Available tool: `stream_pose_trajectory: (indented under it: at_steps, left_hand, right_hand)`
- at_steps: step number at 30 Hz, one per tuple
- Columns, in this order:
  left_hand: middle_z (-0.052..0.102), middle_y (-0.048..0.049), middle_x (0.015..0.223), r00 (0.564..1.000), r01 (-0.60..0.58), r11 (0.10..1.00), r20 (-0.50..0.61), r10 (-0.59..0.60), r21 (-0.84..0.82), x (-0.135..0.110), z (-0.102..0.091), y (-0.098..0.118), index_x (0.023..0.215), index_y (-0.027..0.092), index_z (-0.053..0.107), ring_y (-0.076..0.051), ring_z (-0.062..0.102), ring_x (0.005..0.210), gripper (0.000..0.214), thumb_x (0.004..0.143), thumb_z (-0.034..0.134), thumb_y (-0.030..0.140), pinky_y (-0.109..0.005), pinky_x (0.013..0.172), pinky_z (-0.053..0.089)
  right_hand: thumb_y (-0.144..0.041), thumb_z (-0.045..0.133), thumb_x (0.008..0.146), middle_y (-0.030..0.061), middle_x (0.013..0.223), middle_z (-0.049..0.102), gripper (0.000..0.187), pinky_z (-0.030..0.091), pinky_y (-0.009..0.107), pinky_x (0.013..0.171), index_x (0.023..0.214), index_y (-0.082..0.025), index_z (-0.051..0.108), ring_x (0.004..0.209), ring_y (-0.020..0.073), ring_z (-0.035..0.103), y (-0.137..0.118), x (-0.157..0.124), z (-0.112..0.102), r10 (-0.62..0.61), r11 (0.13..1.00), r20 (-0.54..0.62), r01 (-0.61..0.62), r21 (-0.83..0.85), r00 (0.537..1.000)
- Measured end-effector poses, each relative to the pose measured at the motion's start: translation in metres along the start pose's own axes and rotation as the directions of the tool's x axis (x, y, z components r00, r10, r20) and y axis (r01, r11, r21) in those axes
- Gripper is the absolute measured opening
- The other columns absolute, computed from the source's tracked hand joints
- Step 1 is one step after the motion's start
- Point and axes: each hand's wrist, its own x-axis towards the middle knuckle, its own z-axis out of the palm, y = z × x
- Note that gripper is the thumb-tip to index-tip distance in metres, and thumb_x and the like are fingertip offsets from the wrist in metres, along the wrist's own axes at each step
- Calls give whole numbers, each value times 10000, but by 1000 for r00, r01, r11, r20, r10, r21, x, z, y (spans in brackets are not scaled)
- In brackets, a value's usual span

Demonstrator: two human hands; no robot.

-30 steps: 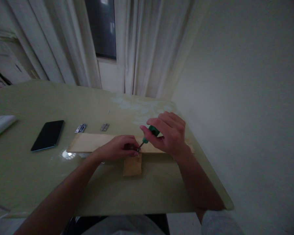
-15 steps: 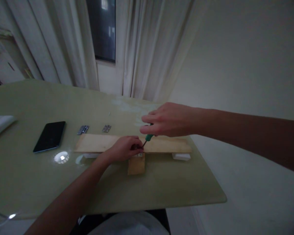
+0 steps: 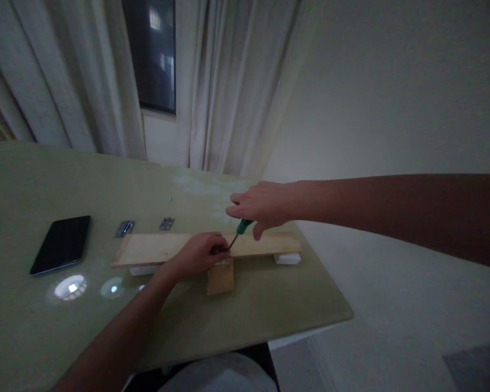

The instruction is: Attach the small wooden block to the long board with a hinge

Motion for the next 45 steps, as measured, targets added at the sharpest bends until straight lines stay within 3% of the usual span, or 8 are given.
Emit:
stream_pose_trajectory:
  at_steps: [7, 12, 17, 22, 26, 31, 36, 45]
  left_hand:
    - [692, -22, 856, 1000, -4, 1000, 20, 4, -5, 0, 0, -1, 957, 207, 758, -158, 597, 726, 241, 954, 666, 430, -262, 655, 367]
    - [678, -11, 786, 1000, -5, 1000, 1, 5, 22, 0, 1, -2, 888, 200, 728, -157, 572, 693, 228, 962, 652, 402, -266, 636, 345]
    - [698, -22, 874, 999, -27, 1000, 20, 26, 8, 0, -1, 0, 941, 208, 749, -158, 594, 742, 182, 954, 663, 368, -260, 668, 368]
    - [685, -12, 795, 999, -24, 1000, 31, 24, -1, 1, 2, -4, 927, 203, 738, -160, 582, 705, 194, 971, 641, 365, -260, 648, 362]
    - [702, -25, 863, 999, -37, 999, 18, 36, 19, 0, 1, -3, 948, 207, 751, -167, 603, 753, 165, 953, 665, 347, -262, 676, 379]
    - [708, -26, 860, 999, -31, 999, 32, 30, 19, 1, 0, -2, 944, 213, 749, -177, 616, 778, 166, 970, 627, 323, -266, 693, 385]
    - [703, -15, 866, 999, -37, 998, 29, 35, 42, 0, 1, -4, 941, 219, 748, -175, 609, 772, 114, 944, 662, 293, -268, 683, 373]
    - [700, -19, 879, 999, -18, 998, 37, 16, 64, -1, 1, -3, 948, 212, 741, -171, 611, 766, 118, 953, 650, 287, -269, 680, 372]
  right_hand:
    - [-519, 587, 1027, 134, 1019, 762, 424, 370, 303, 619, 1119, -139, 750, 840, 228, 700, 6, 6, -2, 171, 967, 168, -198, 158, 971]
    - [-240, 644, 1003, 99, 1239, 716, 326, 389, 312, 701, 1329, -234, 653, 1016, 225, 696, 5, 6, -4, -179, 983, -25, 178, -35, 983]
    - [-546, 615, 1005, 135, 1058, 748, 433, 404, 329, 628, 1153, -157, 733, 866, 261, 713, 1, 12, -4, 155, 981, 144, -170, 94, 977]
    - [-316, 638, 1021, 109, 1230, 710, 258, 422, 326, 705, 1258, -220, 677, 1016, 244, 701, -1, 14, -4, -197, 979, -82, 191, -76, 977]
    - [-472, 631, 1019, 132, 1046, 747, 355, 444, 326, 686, 1110, -145, 733, 892, 249, 718, -6, 16, -5, 143, 989, 42, -145, 42, 989]
    - [-286, 751, 946, 113, 1272, 696, 348, 456, 307, 707, 1276, -210, 671, 1033, 250, 714, -8, 18, -5, -139, 989, -60, 136, -58, 988]
    - [-447, 701, 978, 131, 1082, 750, 320, 489, 334, 723, 1120, -163, 743, 963, 272, 729, -12, 25, -12, 119, 992, 31, -121, 40, 992]
    - [-400, 691, 982, 126, 1040, 760, 272, 473, 330, 748, 1100, -162, 752, 972, 262, 719, -13, 30, -19, 98, 992, -22, -96, 79, 995]
